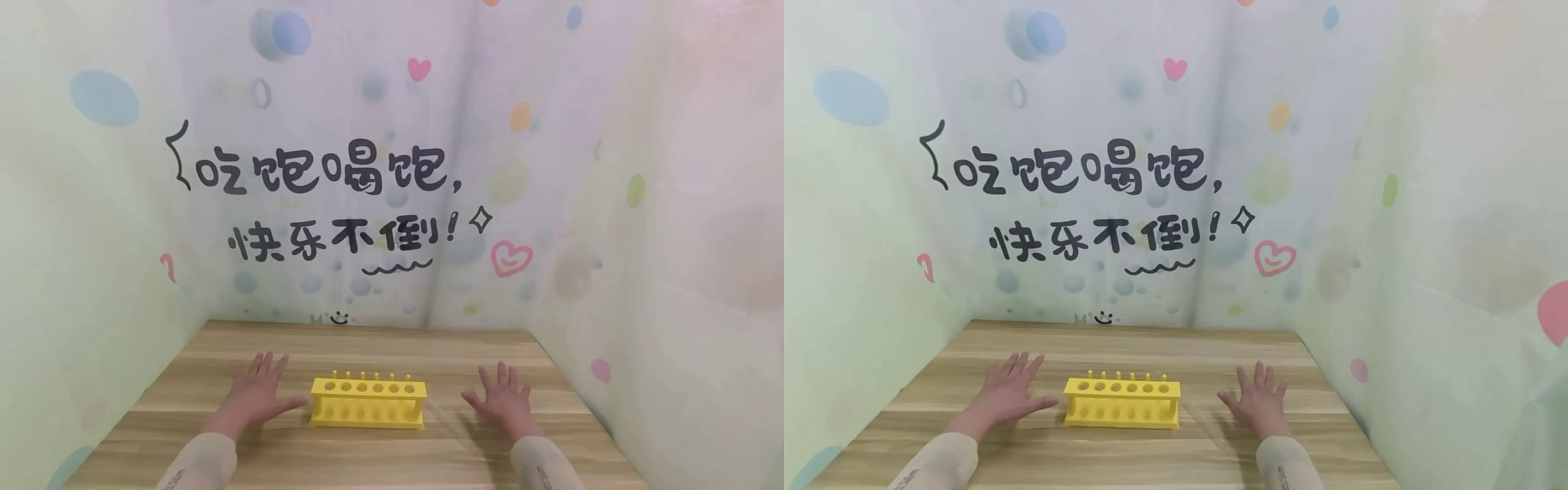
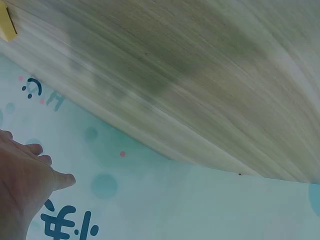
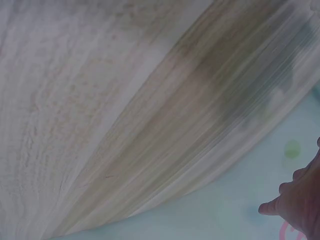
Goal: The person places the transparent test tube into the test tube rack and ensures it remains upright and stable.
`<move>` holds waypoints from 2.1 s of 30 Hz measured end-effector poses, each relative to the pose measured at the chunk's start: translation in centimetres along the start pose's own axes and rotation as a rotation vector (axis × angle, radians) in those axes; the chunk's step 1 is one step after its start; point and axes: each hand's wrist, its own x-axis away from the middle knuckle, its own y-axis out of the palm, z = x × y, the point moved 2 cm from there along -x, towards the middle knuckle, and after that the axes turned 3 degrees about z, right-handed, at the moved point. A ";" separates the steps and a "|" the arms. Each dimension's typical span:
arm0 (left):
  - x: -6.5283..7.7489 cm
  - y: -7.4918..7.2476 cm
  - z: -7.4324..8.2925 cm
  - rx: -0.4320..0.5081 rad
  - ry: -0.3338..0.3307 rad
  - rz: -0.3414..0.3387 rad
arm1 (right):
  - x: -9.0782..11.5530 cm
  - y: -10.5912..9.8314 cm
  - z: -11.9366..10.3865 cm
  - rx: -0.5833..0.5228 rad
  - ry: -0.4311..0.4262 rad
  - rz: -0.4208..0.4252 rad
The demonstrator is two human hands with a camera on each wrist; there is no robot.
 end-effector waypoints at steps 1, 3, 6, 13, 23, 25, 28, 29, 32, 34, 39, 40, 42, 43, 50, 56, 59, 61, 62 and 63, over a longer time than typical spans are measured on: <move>-0.1 -0.1 0.1 0.001 0.003 0.003 | 0.0 0.1 0.0 -0.005 -0.004 0.008; -0.2 -0.2 0.3 0.005 0.005 0.000 | 0.0 0.2 0.0 -0.010 -0.007 0.017; -0.4 -0.1 0.5 0.004 0.010 -0.001 | -0.1 0.7 0.2 -0.016 -0.009 0.026; -0.5 -0.2 1.0 0.017 0.015 0.010 | -0.4 1.5 0.4 -0.013 -0.011 0.028; -0.6 -0.2 1.7 0.074 0.022 -0.023 | -0.5 1.8 0.5 -0.016 -0.011 0.043; -0.7 -0.1 1.7 0.092 0.019 -0.033 | -0.4 1.6 0.3 -0.018 -0.006 0.033; -0.9 0.1 1.8 0.118 0.016 -0.045 | -0.2 0.8 -0.3 -0.023 0.006 0.009; -1.0 0.1 1.8 0.131 0.015 -0.050 | -0.1 0.5 -0.5 -0.023 0.012 -0.005; -1.1 0.3 1.9 0.158 0.015 -0.060 | 0.1 -0.1 -1.0 -0.021 0.026 -0.031; -1.2 0.4 2.0 0.177 0.022 -0.065 | 0.1 -0.2 -1.2 -0.018 0.031 -0.037; -1.2 0.6 2.3 0.219 0.046 -0.068 | -0.2 0.1 -1.4 -0.033 0.035 -0.029; -1.2 0.6 2.4 0.225 0.048 -0.070 | -0.3 0.2 -1.4 -0.038 0.035 -0.029; -1.2 0.7 2.6 0.236 0.057 -0.070 | -0.3 0.3 -1.4 -0.051 0.032 -0.018; -1.2 0.7 2.6 0.244 0.061 -0.070 | -0.4 0.4 -1.5 -0.055 0.031 -0.014; -1.2 0.7 2.9 0.278 0.099 -0.051 | -0.4 0.5 -1.7 -0.062 0.037 -0.017; -1.3 1.0 2.9 0.333 0.114 -0.019 | -0.5 0.3 -2.3 -0.082 0.028 -0.019; -1.4 1.3 2.9 0.359 0.112 -0.010 | -0.6 0.3 -2.6 -0.085 0.020 -0.009; -1.4 1.4 2.9 0.372 0.107 -0.007 | -0.6 0.5 -2.8 -0.087 0.017 0.002; -1.4 1.4 2.9 0.377 0.104 -0.007 | -0.7 0.6 -2.9 -0.086 0.014 0.007; -1.4 1.4 2.9 0.381 0.104 -0.008 | -0.8 0.7 -3.0 -0.094 0.014 0.011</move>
